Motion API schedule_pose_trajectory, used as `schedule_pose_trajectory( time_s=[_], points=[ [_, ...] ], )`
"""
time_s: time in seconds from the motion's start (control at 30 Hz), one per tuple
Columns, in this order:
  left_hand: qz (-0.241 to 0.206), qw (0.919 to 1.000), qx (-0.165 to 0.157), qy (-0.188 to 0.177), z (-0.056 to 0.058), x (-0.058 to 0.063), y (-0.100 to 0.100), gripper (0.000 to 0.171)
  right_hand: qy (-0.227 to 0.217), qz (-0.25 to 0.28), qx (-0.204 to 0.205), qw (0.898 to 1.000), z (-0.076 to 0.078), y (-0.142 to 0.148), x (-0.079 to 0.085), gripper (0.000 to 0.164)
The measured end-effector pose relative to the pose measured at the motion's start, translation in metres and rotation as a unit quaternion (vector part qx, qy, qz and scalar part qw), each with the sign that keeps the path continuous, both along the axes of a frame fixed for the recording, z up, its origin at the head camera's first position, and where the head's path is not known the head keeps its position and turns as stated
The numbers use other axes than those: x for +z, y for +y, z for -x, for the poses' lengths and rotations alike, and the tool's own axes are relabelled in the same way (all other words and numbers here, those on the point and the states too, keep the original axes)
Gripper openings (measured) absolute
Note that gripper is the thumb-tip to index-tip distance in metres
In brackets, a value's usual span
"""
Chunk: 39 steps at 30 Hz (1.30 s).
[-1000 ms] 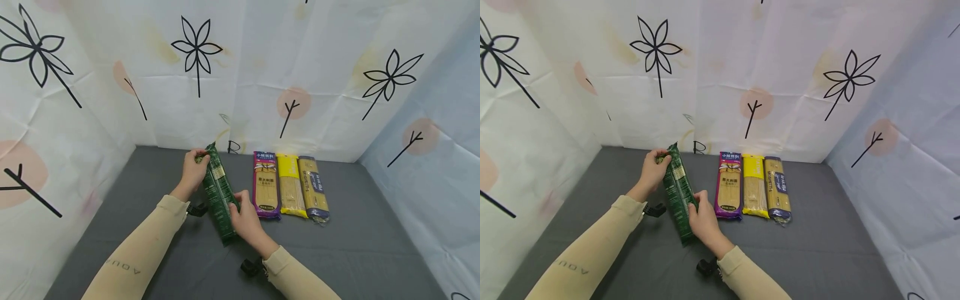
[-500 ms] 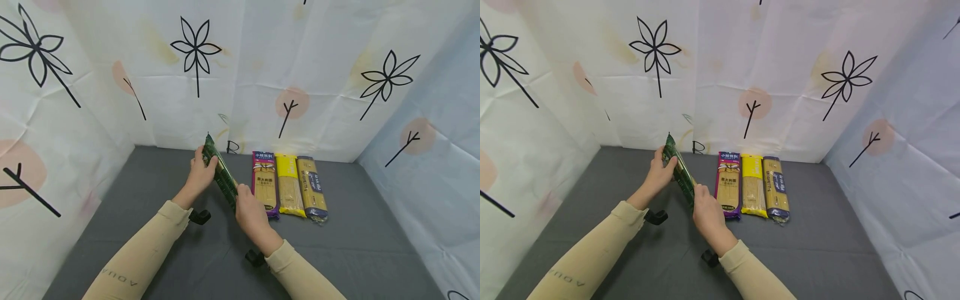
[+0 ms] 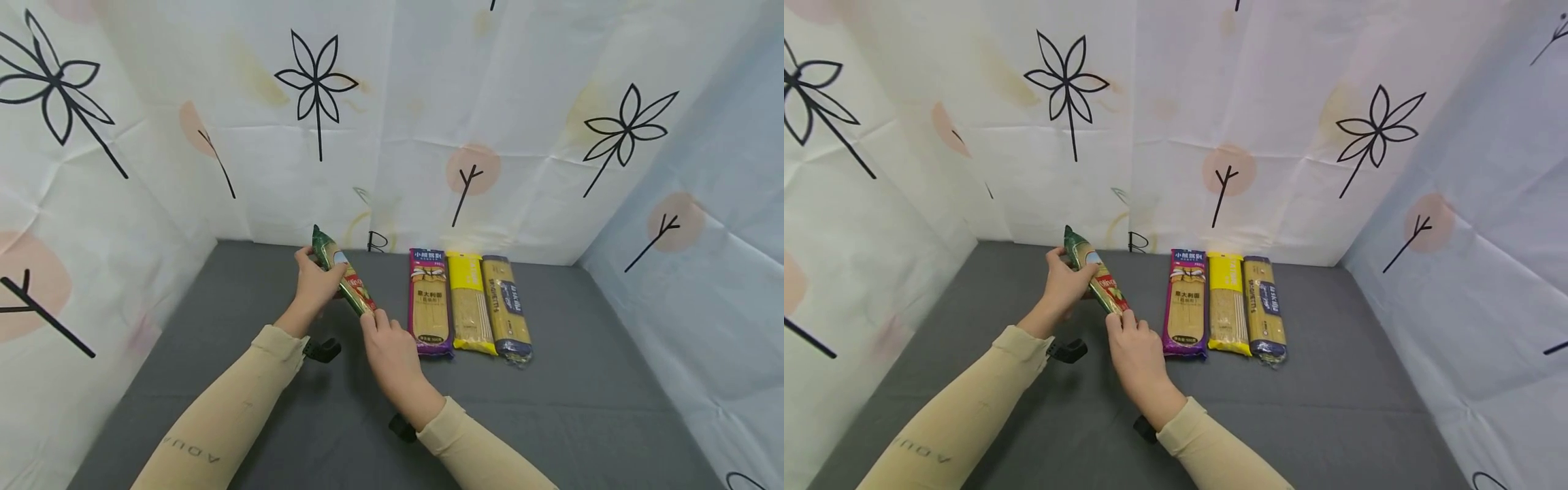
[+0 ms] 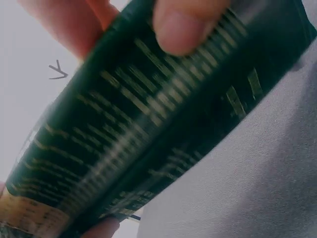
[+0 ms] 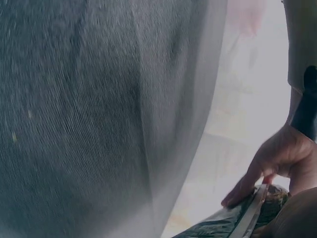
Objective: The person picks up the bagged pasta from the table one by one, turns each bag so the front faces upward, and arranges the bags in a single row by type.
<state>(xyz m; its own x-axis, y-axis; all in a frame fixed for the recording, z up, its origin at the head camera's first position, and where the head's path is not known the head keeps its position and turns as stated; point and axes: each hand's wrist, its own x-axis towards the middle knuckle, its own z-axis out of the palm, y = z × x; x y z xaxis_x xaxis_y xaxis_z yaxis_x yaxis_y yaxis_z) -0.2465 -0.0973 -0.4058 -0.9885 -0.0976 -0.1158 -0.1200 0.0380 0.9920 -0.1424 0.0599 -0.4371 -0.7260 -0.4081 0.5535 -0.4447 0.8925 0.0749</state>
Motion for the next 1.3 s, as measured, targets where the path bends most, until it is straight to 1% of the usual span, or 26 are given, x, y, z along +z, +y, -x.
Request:
schedule_pose_trajectory(
  time_s=[0.2, 0.3, 0.47, 0.6, 0.73, 0.8, 0.93, 1.1, 1.17, 1.3],
  points=[
    [0.029, 0.9994, -0.001, -0.017, -0.002, 0.001, -0.003, 0.075, -0.028, 0.007, -0.013, 1.000, -0.004, -0.006, -0.004, 0.030],
    [0.014, 0.9992, 0.002, -0.037, -0.002, 0.002, -0.003, 0.075, -0.033, 0.010, -0.014, 0.999, -0.005, -0.007, -0.004, 0.032],
    [-0.039, 0.9968, 0.011, -0.068, 0.000, 0.001, -0.002, 0.075, -0.036, 0.037, -0.009, 0.999, -0.006, -0.006, -0.003, 0.040],
    [-0.063, 0.9955, 0.010, -0.071, 0.000, 0.001, -0.002, 0.073, -0.054, 0.063, 0.001, 0.997, -0.007, -0.005, -0.004, 0.047],
    [-0.062, 0.9963, 0.000, -0.059, -0.001, 0.002, -0.003, 0.066, -0.097, 0.088, -0.004, 0.991, -0.005, -0.002, -0.008, 0.051],
    [-0.062, 0.9965, -0.003, -0.055, -0.002, 0.001, -0.003, 0.060, -0.126, 0.108, -0.008, 0.986, -0.005, 0.000, -0.010, 0.054],
    [-0.071, 0.9963, -0.008, -0.046, -0.002, 0.000, -0.004, 0.049, -0.178, 0.151, -0.011, 0.972, -0.003, 0.005, -0.010, 0.057],
    [-0.094, 0.9949, -0.025, -0.027, -0.002, 0.001, -0.003, 0.045, -0.224, 0.187, -0.038, 0.956, 0.002, 0.012, -0.012, 0.051],
    [-0.107, 0.9935, -0.036, -0.019, -0.001, 0.001, -0.003, 0.045, -0.246, 0.203, -0.049, 0.947, 0.005, 0.016, -0.015, 0.047],
    [-0.125, 0.9904, -0.058, -0.009, -0.001, 0.000, -0.005, 0.045, -0.296, 0.245, -0.051, 0.922, 0.010, 0.020, -0.022, 0.040]
  ],
)
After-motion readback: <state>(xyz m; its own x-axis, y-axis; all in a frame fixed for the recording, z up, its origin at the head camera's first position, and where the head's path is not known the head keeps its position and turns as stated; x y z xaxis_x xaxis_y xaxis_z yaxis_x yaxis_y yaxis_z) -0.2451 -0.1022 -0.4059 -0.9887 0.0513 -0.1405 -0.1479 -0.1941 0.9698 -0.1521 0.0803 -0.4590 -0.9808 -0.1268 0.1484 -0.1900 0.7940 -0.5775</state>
